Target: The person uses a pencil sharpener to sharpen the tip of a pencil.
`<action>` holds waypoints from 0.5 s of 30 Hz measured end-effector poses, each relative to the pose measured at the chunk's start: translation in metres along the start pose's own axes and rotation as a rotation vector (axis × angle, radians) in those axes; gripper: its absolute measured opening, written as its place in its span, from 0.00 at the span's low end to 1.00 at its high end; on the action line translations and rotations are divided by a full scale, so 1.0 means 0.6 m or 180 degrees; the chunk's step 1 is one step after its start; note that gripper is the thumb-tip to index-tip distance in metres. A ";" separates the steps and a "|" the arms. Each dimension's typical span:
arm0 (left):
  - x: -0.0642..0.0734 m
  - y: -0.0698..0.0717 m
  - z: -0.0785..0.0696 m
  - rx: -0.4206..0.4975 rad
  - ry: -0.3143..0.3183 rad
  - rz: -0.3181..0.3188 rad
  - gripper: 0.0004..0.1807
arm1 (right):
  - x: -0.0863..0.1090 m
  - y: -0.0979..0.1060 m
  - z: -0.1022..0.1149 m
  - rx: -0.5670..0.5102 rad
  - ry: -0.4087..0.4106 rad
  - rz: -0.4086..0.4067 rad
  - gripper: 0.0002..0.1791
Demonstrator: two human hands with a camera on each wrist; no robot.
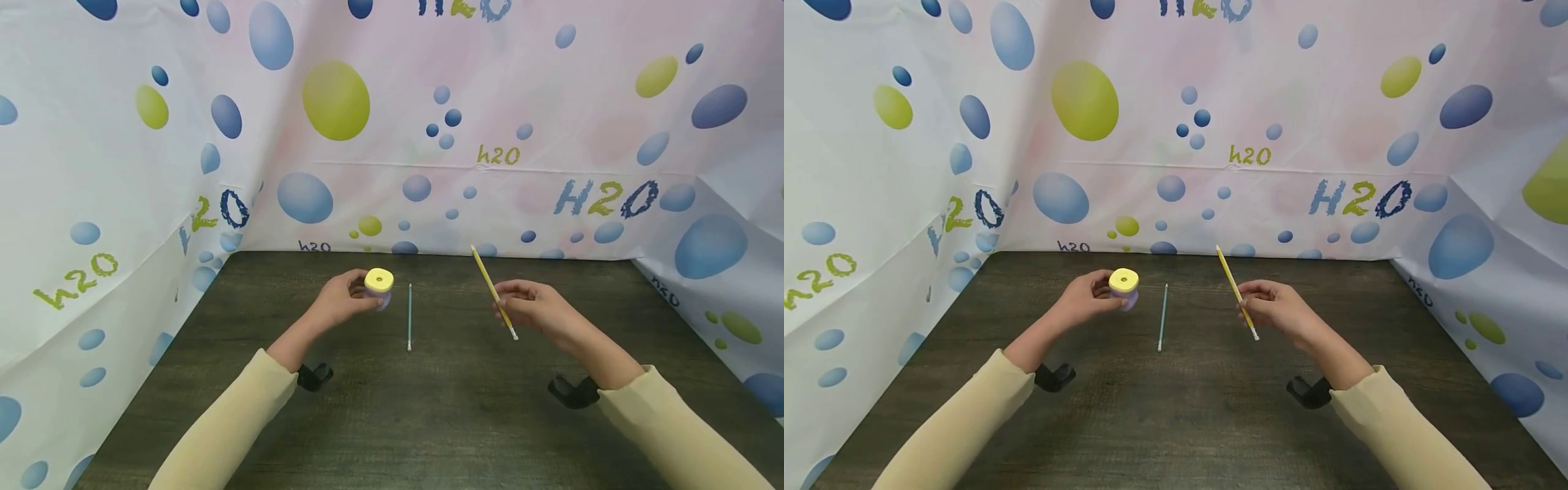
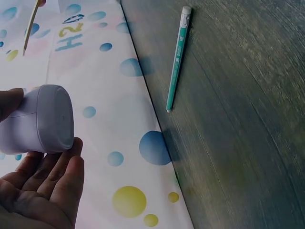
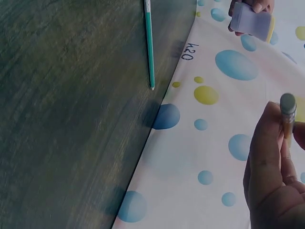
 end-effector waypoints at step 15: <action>0.007 -0.022 -0.006 0.0094 -0.0065 -0.0077 0.32 | 0.013 -0.017 -0.001 -0.0036 0.0039 0.0152 0.27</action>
Point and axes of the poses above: each hand's wrist, its own x-axis away from the middle knuckle, its own y-axis out of the back of the hand, z = x × y, the point moved 7 cm from there along -x, towards the middle knuckle, and after that the axes turned 8 degrees about -x, right-handed, at the moved point
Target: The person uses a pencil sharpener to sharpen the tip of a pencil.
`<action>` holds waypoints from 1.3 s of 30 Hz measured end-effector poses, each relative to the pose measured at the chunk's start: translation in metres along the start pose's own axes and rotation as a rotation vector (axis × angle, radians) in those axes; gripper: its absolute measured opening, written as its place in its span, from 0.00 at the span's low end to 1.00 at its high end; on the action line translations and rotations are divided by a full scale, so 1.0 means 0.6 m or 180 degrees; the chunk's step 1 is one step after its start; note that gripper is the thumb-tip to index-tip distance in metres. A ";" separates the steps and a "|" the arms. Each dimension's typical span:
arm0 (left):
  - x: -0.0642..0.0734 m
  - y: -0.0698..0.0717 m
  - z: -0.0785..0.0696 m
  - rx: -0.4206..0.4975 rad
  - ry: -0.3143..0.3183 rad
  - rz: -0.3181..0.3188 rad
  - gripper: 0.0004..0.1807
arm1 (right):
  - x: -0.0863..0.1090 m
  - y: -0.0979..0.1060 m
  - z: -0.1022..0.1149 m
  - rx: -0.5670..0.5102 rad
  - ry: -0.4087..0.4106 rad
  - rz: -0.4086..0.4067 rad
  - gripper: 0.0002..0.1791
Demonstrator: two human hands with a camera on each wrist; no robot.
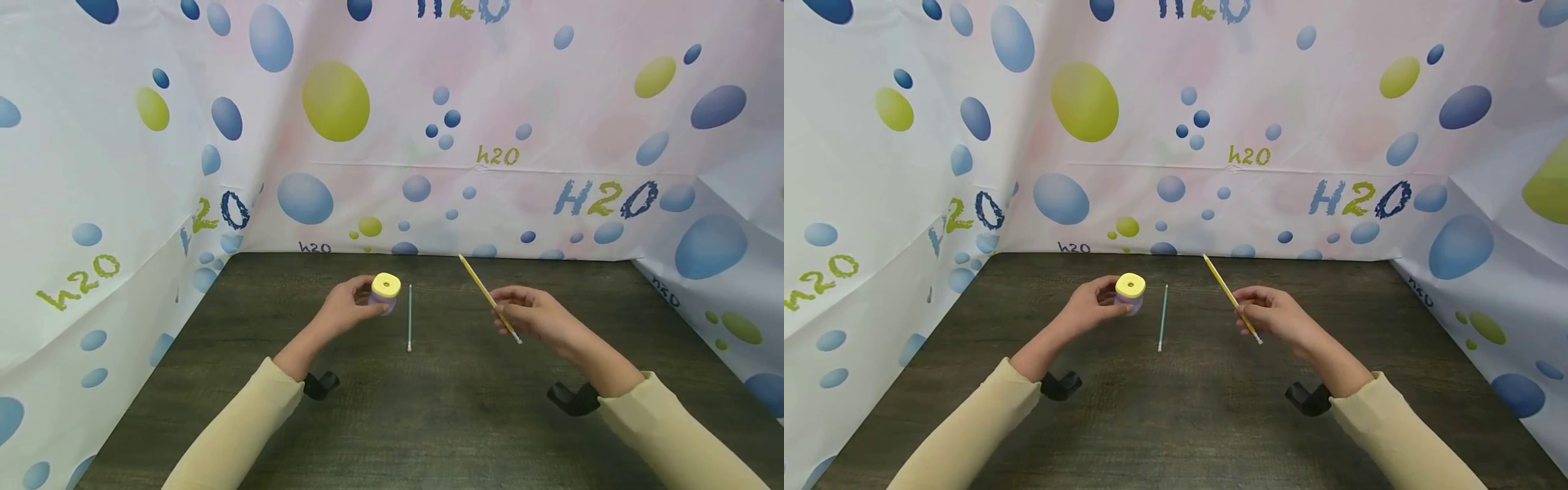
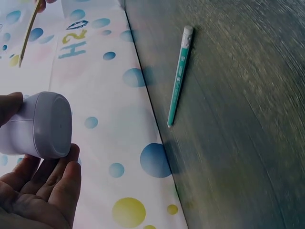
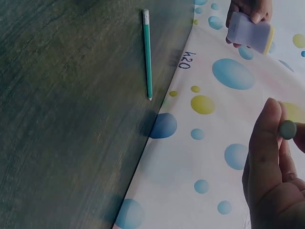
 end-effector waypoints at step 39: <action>-0.010 -0.041 -0.032 0.0062 -0.0149 0.0045 0.32 | -0.018 -0.042 0.001 0.0593 0.0137 0.0363 0.22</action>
Point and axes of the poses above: each hand's wrist, its own x-axis away from the middle knuckle, its own y-axis out of the back of the hand, z = x × y, the point moved 7 cm from there along -x, towards the middle knuckle, and after that the axes turned 8 degrees about -x, right-handed, at the moved point
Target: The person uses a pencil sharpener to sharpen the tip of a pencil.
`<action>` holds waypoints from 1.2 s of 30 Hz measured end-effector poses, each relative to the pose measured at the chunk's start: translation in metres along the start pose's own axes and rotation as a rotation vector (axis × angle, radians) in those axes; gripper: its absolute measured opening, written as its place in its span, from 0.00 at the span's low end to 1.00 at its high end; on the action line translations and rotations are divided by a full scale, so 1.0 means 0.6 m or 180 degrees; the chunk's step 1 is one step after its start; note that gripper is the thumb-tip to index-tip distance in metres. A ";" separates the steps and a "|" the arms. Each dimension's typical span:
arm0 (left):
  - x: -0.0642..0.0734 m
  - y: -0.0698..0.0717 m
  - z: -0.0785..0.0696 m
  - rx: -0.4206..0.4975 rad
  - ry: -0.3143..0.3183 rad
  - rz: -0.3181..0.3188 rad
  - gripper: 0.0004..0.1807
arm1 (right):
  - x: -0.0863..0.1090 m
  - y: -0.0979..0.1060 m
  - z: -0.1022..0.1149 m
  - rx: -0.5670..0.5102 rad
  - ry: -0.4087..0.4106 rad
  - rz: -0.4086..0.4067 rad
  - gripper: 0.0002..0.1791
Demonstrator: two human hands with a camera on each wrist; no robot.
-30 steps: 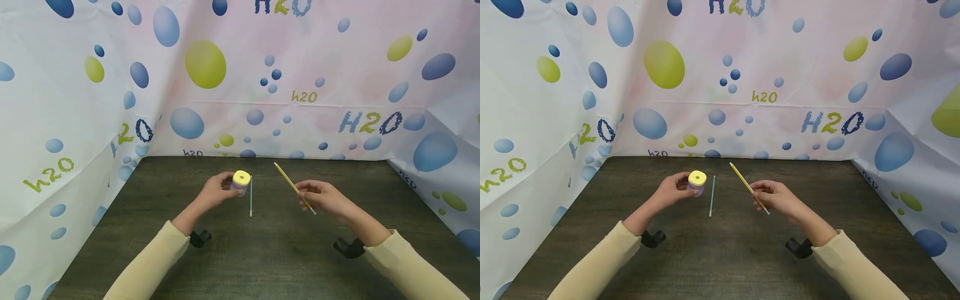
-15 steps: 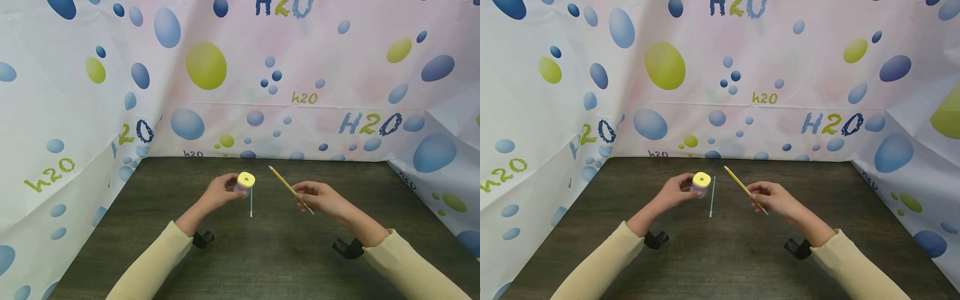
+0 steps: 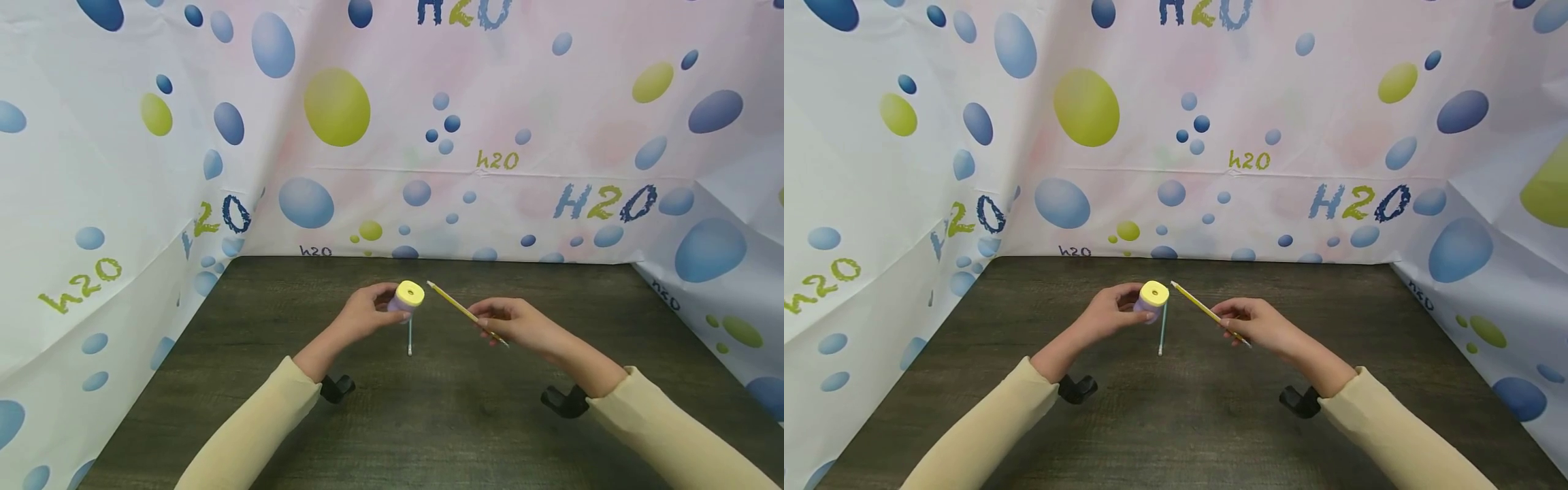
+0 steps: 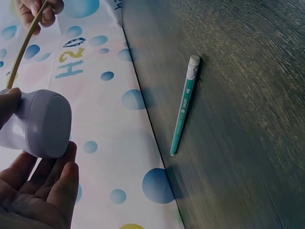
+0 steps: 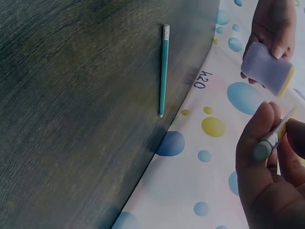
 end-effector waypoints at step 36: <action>-0.001 -0.010 -0.014 -0.0493 -0.0356 0.0405 0.28 | -0.003 -0.007 0.028 0.1555 0.0581 -0.0326 0.12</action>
Point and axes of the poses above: each hand's wrist, its own x-axis away from the middle knuckle, its own y-axis out of the back of the hand, z = x × y, the point moved 7 cm from there along -x, towards the middle knuckle, and after that the axes turned 8 degrees about -x, right-handed, at the moved point
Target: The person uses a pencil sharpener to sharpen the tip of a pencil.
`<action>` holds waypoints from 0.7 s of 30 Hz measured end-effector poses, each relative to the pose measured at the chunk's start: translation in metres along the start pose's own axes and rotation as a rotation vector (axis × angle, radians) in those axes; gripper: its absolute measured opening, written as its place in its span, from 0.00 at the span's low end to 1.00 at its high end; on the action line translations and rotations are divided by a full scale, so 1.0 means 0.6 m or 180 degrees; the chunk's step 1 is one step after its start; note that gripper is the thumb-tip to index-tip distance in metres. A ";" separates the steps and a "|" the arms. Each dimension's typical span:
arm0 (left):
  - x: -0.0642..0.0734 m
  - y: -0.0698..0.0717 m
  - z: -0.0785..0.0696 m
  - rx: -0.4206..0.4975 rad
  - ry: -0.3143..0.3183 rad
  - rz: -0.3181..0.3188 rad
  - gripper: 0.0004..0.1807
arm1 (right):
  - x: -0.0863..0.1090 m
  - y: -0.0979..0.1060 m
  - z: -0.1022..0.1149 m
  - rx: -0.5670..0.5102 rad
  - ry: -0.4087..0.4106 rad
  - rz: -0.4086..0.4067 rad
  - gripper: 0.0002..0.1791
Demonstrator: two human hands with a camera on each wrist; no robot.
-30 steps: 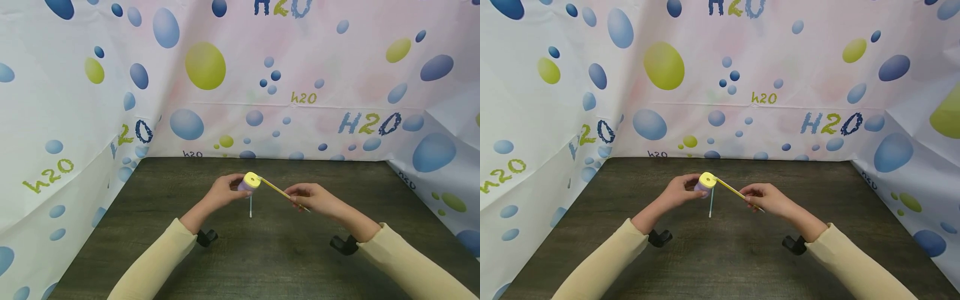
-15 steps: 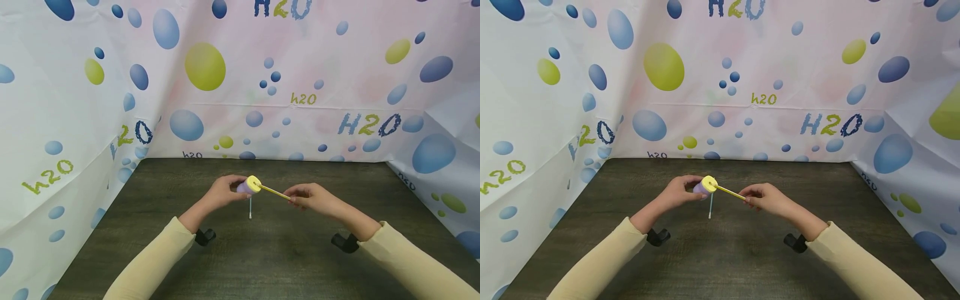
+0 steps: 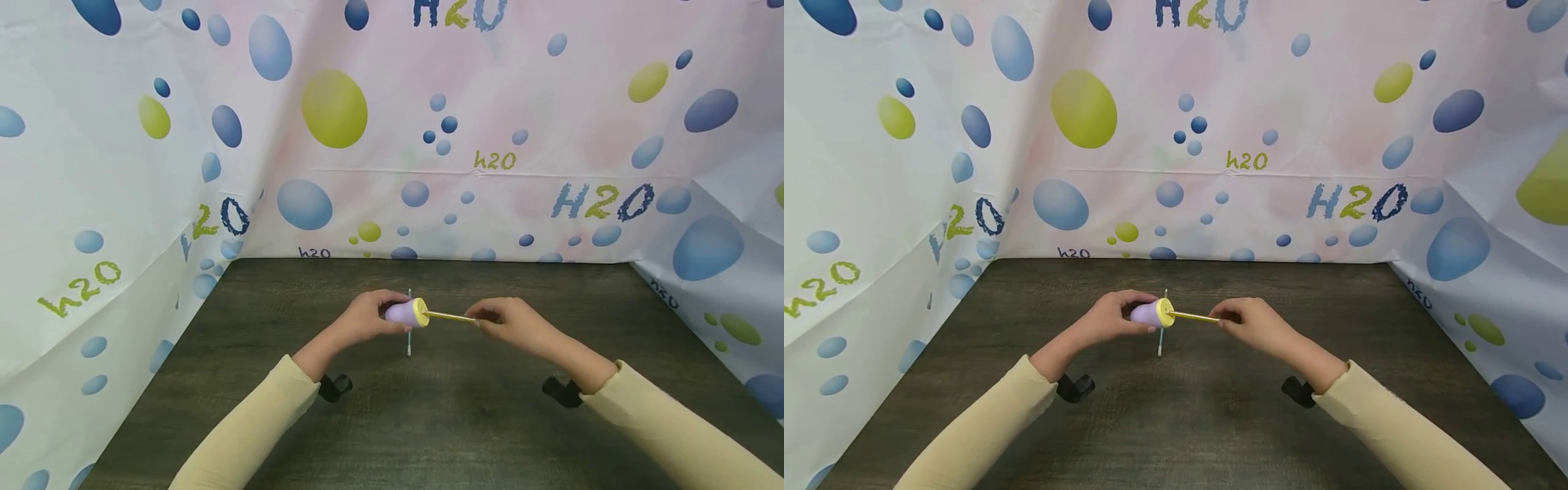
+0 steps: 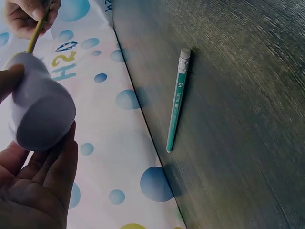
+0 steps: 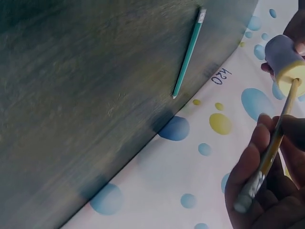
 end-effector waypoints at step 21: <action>-0.005 -0.012 0.011 0.0807 0.0202 -0.0118 0.25 | 0.003 -0.014 0.022 0.0897 0.0938 -0.1080 0.06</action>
Point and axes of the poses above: each hand's wrist, its own x-axis away from the middle knuckle, its own y-axis out of the back of the hand, z = x × y, the point moved 7 cm from there along -x, towards the middle knuckle, and after that the axes turned 8 degrees about -x, right-handed, at the moved point
